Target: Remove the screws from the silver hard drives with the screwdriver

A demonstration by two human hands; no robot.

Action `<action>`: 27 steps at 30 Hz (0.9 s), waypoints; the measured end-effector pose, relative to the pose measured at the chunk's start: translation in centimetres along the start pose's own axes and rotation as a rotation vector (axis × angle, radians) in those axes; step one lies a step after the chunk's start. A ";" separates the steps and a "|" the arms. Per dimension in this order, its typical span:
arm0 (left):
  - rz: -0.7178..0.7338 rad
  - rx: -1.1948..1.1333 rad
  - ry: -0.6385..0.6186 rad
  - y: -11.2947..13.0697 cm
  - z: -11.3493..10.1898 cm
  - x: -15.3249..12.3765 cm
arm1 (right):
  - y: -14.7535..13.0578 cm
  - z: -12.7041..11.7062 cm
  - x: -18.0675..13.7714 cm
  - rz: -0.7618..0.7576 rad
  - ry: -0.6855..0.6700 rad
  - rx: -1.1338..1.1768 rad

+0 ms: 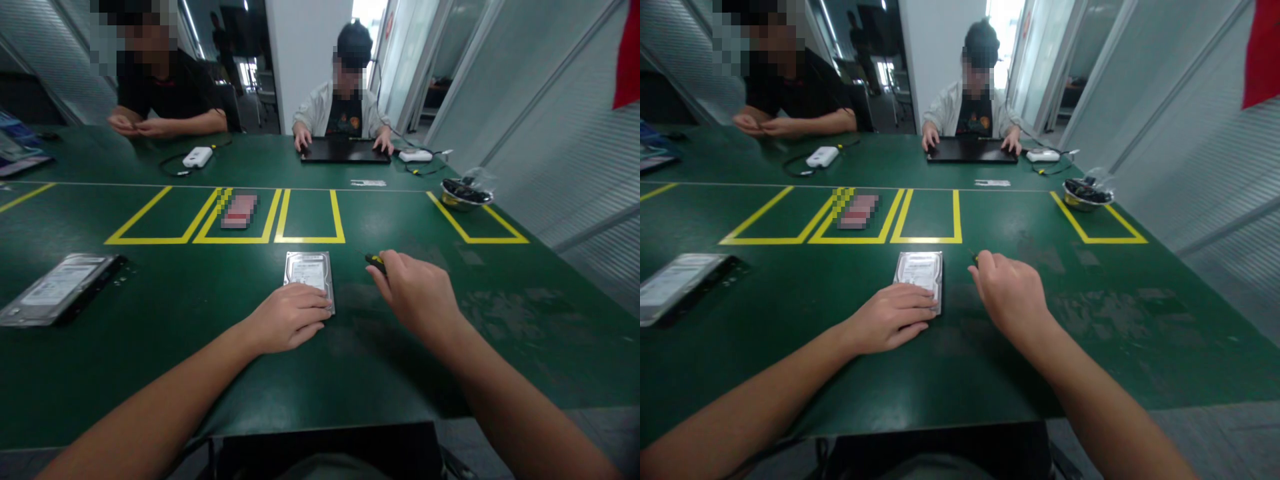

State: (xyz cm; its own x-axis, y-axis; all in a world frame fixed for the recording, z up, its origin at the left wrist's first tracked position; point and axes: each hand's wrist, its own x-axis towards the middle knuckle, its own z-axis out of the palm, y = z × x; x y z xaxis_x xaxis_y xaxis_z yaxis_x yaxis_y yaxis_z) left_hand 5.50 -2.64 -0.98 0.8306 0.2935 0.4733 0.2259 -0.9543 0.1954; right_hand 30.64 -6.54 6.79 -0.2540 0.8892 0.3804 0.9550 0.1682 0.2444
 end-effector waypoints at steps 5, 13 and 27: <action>-0.013 -0.005 -0.004 0.0 0.0 0.0 | -0.4 3.4 -0.2 0.041 -0.007 0.019; -0.023 -0.013 0.011 0.1 -0.1 0.4 | -1.5 5.9 0.8 0.099 -0.260 0.036; -0.035 -0.006 0.020 0.3 -0.2 0.6 | -1.2 7.1 0.6 0.066 -0.327 0.178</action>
State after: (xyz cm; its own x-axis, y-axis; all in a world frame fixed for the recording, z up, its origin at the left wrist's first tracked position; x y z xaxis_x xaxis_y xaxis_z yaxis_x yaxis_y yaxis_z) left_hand 5.92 -2.71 -0.44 0.8116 0.3279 0.4835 0.2517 -0.9431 0.2171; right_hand 30.42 -3.19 0.42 -0.1563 0.9846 0.0779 0.9866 0.1519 0.0593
